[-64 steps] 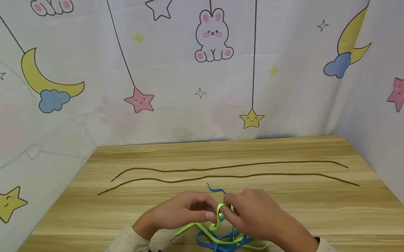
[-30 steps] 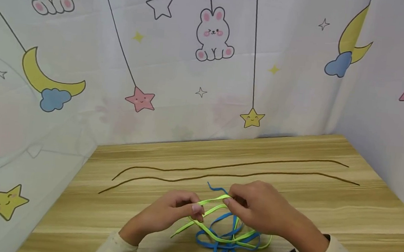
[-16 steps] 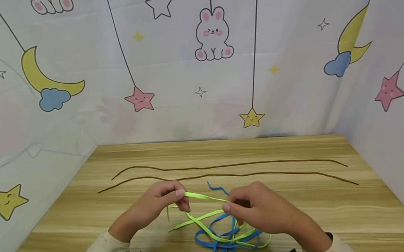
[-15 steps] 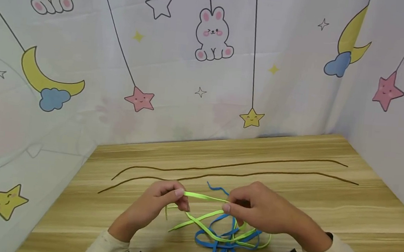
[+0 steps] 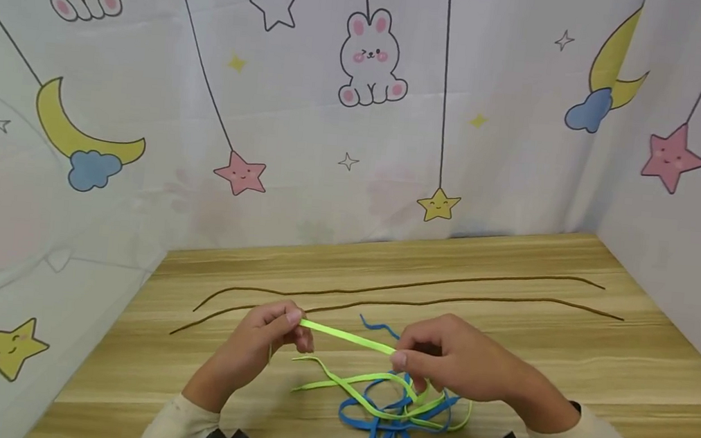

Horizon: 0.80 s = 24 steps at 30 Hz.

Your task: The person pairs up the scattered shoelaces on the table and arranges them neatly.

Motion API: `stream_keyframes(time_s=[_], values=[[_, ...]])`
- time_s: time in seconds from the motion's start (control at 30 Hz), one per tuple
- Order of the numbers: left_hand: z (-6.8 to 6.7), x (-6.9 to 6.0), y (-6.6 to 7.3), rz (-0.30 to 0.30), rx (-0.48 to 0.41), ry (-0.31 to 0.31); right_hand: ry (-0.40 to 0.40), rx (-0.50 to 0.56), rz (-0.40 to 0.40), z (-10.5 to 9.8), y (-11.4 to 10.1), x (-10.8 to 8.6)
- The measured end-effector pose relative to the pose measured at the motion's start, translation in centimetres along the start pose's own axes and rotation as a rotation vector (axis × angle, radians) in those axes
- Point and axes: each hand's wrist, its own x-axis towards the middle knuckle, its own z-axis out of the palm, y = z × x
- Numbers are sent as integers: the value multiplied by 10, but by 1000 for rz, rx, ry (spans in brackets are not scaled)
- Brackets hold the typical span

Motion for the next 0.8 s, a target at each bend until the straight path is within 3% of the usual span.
stream_keyframes(time_s=[0.17, 0.6, 0.8], values=[[-10, -1, -3, 36, -67, 6, 2, 20, 2, -1, 1, 1], [-27, -11, -13, 50, -144, 20, 56, 37, 6, 9, -2, -7], [-30, -18, -16, 17, -142, 36, 75, 15, 21, 17, -6, -10]])
